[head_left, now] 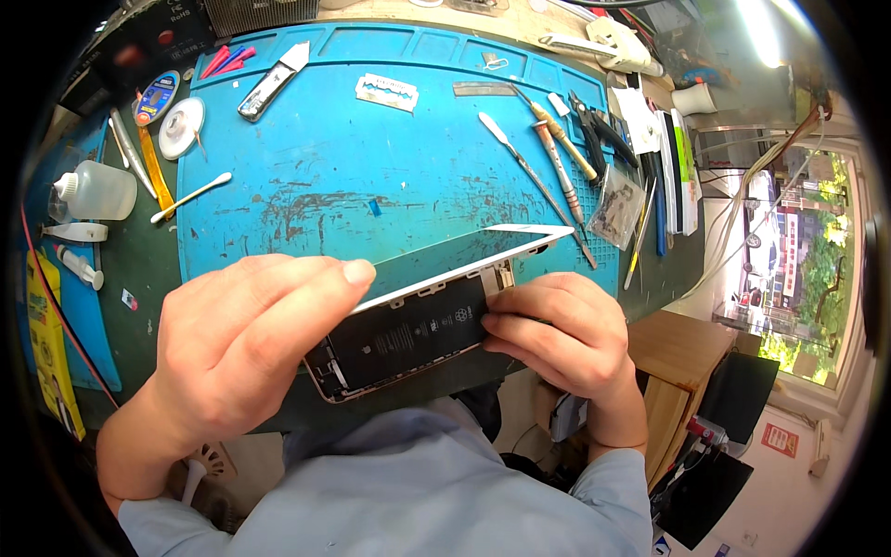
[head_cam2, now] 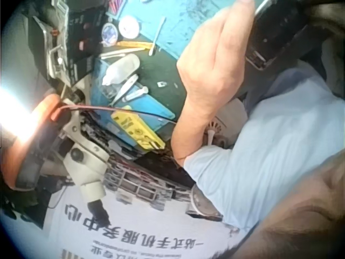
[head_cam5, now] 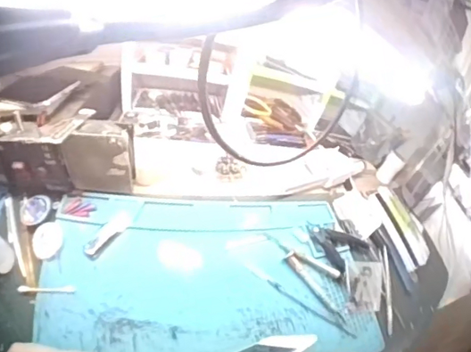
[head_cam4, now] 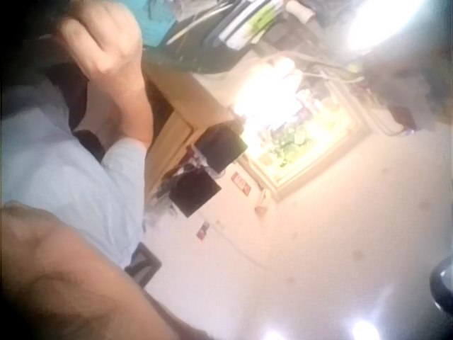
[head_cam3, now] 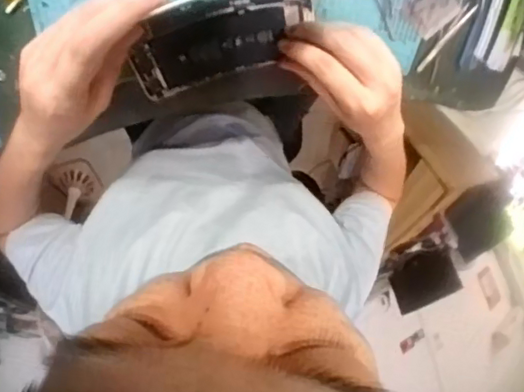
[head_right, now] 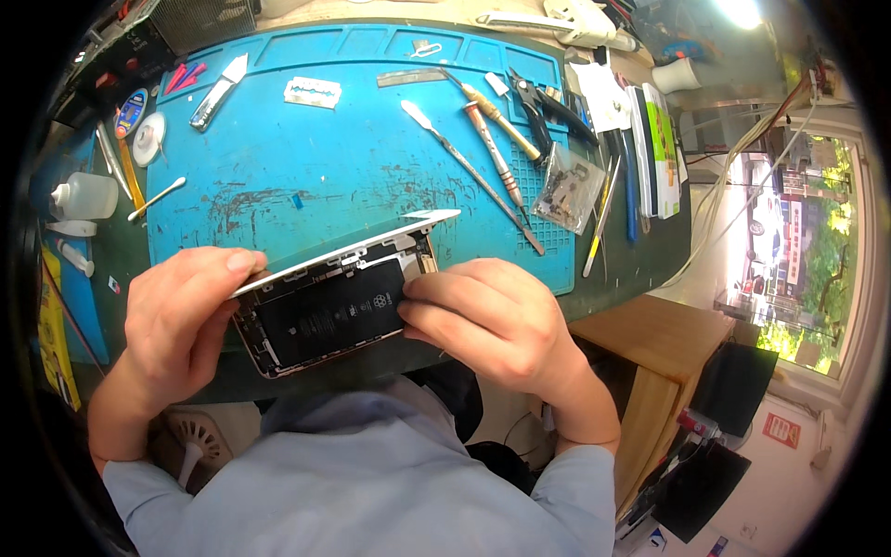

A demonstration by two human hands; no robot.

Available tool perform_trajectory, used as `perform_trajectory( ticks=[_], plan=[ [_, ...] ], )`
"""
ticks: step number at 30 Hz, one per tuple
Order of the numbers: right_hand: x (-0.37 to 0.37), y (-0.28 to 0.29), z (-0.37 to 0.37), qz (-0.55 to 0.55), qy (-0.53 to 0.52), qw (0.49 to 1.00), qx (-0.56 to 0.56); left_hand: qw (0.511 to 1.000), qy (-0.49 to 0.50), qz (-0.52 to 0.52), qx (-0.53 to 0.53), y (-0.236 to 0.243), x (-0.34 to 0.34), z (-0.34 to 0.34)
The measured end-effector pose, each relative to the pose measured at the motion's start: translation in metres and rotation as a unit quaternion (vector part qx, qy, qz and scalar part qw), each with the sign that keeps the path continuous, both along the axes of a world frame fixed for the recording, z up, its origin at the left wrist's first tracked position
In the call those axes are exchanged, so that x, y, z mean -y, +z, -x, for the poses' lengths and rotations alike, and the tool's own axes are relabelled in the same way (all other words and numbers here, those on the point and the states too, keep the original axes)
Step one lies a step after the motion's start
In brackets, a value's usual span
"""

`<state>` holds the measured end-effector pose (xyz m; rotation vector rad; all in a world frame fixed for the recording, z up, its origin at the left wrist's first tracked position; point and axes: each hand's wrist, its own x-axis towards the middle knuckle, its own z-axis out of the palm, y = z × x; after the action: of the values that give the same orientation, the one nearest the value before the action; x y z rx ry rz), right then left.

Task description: The person uses a yellow heating tool to warm the back of a smartphone, then removes the back cover and disconnects internal cables. They replace the battery, reconnect the components, and reassemble the phone. Finally, they connect a charging cable and test the device by unlocking it and using the dialer.

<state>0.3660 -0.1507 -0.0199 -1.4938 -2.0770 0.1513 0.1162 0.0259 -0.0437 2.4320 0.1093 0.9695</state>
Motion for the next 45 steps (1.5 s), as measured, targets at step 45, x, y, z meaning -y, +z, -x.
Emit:
perform_trajectory(
  ticks=[45],
  plan=[
    [-0.024, -0.015, 0.054, -0.030, 0.066, 0.994, 0.079, 0.999, -0.017, 0.028, -0.036, 0.009, -0.001, 0.006]
  ],
)
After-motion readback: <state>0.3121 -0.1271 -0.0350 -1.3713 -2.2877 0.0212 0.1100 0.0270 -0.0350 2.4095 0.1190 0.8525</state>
